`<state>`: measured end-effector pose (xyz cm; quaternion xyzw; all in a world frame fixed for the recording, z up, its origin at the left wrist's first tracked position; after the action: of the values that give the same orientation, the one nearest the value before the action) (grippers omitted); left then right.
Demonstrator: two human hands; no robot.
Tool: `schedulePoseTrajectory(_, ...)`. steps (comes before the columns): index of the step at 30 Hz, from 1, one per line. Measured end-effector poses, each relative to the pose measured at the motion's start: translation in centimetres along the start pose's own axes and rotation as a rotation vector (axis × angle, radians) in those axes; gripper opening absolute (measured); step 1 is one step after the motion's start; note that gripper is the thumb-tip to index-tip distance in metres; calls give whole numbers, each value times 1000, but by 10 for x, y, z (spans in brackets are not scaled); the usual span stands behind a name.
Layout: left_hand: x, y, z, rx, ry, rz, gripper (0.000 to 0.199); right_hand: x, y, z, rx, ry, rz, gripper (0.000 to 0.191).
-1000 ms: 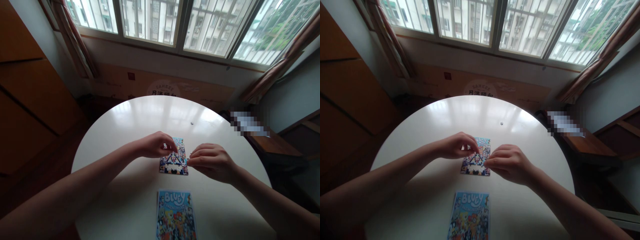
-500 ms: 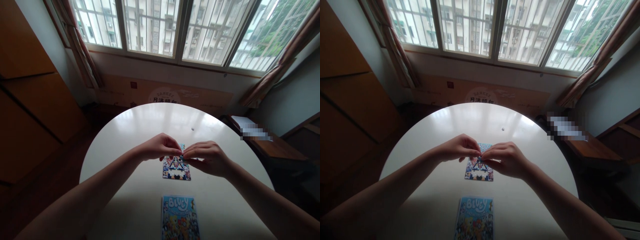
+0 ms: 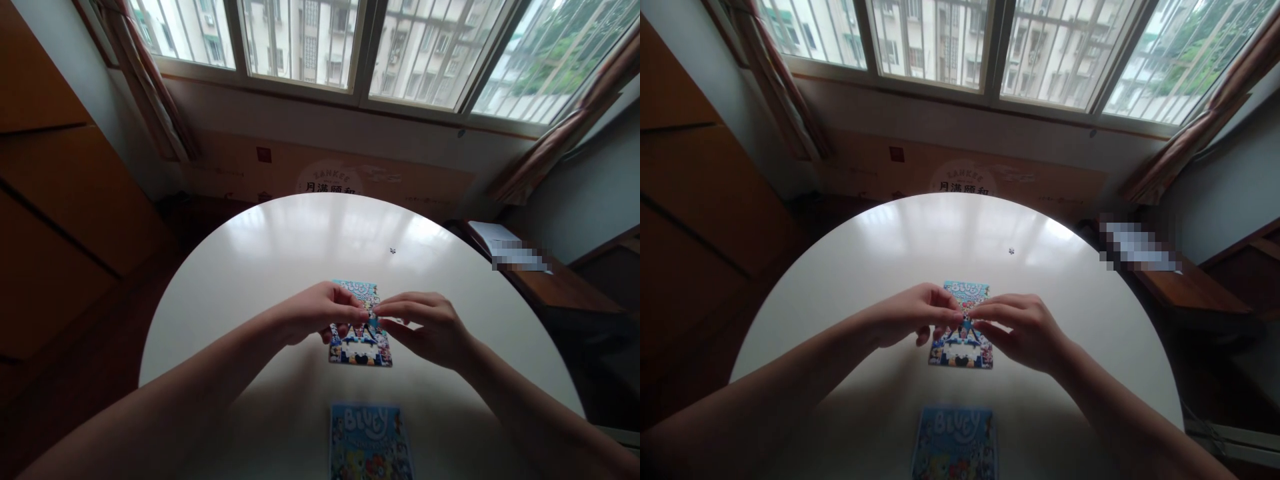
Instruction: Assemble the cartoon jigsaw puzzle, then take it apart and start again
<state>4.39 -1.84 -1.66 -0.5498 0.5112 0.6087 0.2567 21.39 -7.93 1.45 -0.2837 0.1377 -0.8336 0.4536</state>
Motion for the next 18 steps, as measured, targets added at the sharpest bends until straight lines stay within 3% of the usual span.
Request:
schedulePoseTrajectory(3, -4, 1, -2, -49, 44, -13, 30, -7, 4, 1, -42, -123, -81, 20)
schedulePoseTrajectory(8, -4, 0, -4, -112, 94, -12, 28, -3, 2, 0, -52, -178, -62, 23)
schedulePoseTrajectory(18, -2, -2, -12, -33, 87, -42, 30, -5, 3, 0, -130, -205, -109, 19)
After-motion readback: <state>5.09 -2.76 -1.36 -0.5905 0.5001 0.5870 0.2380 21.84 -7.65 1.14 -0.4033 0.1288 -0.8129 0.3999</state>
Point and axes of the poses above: each hand's wrist, its own y-axis away from the middle knuckle, its own z-axis out of the back of the hand, x = y × z, the point moved 5 cm from there along -y, towards the middle knuckle, and after that the axes turned 14 degrees about x, right-handed, at the moved point
